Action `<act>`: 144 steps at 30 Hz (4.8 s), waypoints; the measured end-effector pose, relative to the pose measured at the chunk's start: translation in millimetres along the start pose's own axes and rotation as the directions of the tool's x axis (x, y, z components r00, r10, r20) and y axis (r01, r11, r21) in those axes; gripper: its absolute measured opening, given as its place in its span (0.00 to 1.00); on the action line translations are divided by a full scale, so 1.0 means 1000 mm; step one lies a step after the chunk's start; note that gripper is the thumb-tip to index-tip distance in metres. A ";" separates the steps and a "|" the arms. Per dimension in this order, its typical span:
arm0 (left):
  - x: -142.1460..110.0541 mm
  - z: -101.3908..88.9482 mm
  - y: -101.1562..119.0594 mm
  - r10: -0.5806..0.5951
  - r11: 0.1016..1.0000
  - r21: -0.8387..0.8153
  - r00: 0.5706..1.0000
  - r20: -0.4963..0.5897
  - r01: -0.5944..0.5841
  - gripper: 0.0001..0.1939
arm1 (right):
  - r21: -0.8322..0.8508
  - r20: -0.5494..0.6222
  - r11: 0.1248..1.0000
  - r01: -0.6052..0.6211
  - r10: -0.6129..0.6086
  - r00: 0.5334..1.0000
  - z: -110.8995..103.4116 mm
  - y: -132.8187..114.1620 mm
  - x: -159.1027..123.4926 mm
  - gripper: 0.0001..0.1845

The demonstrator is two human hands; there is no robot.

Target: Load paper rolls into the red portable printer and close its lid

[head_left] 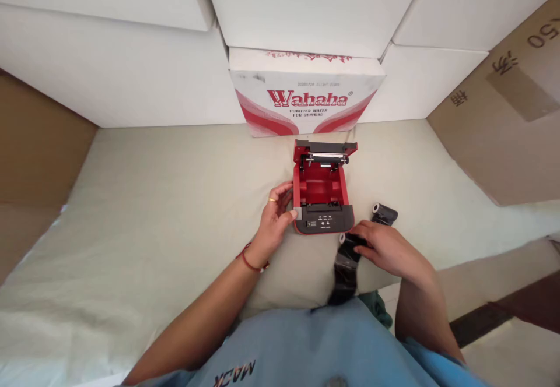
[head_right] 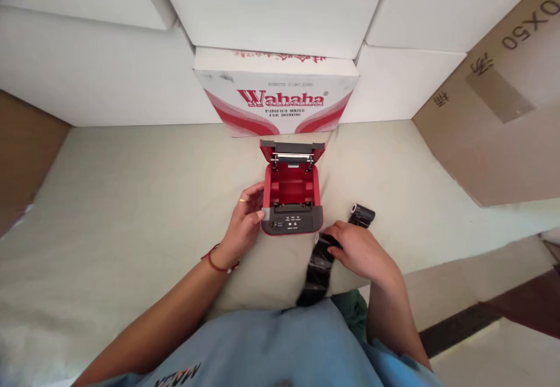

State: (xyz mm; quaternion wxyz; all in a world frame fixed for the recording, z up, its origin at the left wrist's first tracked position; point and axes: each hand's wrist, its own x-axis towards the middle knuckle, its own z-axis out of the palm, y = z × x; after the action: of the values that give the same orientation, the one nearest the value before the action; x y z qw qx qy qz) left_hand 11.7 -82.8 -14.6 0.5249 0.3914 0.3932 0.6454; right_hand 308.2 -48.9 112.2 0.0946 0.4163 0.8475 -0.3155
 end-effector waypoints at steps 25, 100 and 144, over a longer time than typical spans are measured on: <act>0.002 0.002 0.000 0.003 1.000 0.024 1.000 -0.004 -0.003 0.32 | -0.530 -0.172 0.834 -0.152 0.069 0.983 -0.061 -0.108 0.104 0.20; -0.016 0.019 0.051 0.502 0.429 0.761 0.829 0.246 -0.486 0.32 | -0.135 -0.603 0.991 0.021 -0.099 0.792 0.005 -0.058 0.043 0.20; 0.002 0.018 0.022 -0.016 1.000 -0.023 0.998 -0.064 0.014 0.44 | -0.127 -0.748 0.804 0.580 -0.462 0.476 0.022 -0.054 0.033 0.10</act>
State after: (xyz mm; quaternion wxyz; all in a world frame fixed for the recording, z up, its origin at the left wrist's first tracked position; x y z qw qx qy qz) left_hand 20.0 -81.7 12.6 0.5213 0.3616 0.4054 0.6582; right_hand 243.7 -65.6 105.2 -0.3935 0.2351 0.8685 -0.1888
